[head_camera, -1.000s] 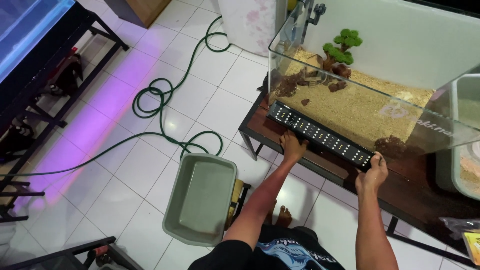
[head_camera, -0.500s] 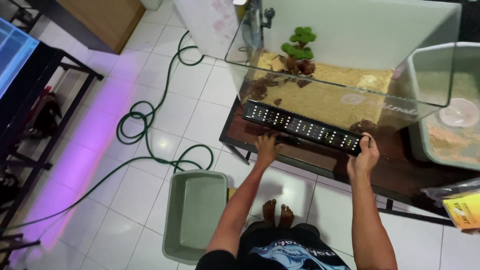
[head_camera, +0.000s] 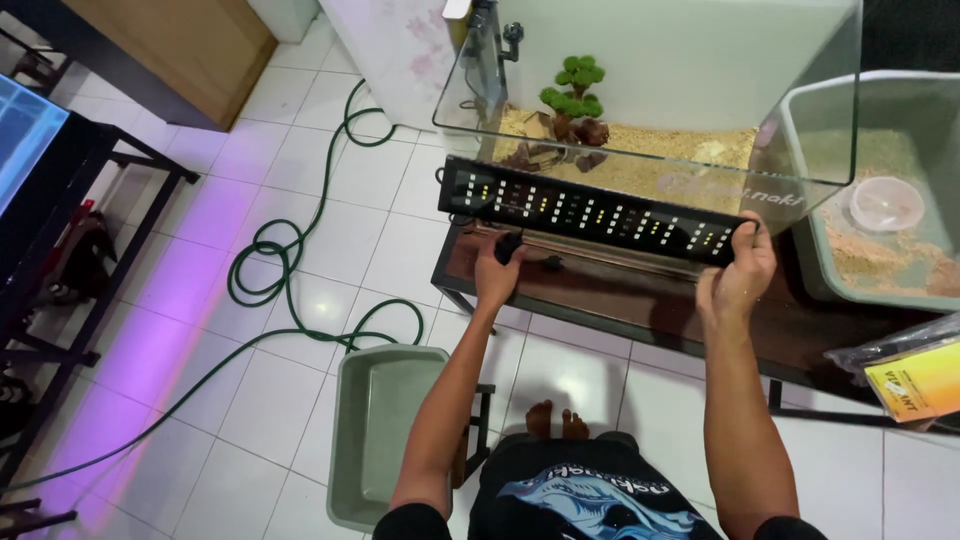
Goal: Unboxing an aquarium LED light fixture, removing its plastic packaging, and placing it on top of a glass aquarium tank.
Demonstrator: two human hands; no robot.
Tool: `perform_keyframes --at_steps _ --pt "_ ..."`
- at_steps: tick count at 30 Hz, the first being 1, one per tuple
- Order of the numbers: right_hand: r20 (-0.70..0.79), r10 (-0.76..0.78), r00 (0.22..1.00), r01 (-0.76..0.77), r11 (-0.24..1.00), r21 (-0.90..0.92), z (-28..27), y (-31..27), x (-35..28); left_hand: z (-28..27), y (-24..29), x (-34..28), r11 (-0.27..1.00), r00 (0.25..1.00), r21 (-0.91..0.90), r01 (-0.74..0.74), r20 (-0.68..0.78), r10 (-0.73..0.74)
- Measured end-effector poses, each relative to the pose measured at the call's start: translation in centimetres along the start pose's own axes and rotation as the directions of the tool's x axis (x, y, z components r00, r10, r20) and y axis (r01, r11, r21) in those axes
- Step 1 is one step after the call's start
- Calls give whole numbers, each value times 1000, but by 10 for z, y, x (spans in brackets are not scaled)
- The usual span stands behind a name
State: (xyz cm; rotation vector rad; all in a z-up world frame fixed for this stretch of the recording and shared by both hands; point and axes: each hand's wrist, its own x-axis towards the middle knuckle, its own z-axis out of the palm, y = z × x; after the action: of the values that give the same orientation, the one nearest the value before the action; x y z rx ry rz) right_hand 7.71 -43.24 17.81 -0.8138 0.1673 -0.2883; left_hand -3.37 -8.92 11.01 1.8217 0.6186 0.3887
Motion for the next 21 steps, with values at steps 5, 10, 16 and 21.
perform_keyframes --at_steps 5,10,16,21 --pt "76 -30 997 27 999 33 40 -40 0 -10 58 -11 996 991 -77 -37 -129 27" --pt "144 -22 989 14 998 56 72 -67 12 -14 83 10 929 949 -365 -60 -308 -59" --pt "280 -127 952 98 989 115 99 -95 38 -67 107 60 463 971 -885 -52 -153 -184" --pt "269 -240 933 222 970 96 110 -107 61 -143 133 51 -105 915 -910 401 393 90"
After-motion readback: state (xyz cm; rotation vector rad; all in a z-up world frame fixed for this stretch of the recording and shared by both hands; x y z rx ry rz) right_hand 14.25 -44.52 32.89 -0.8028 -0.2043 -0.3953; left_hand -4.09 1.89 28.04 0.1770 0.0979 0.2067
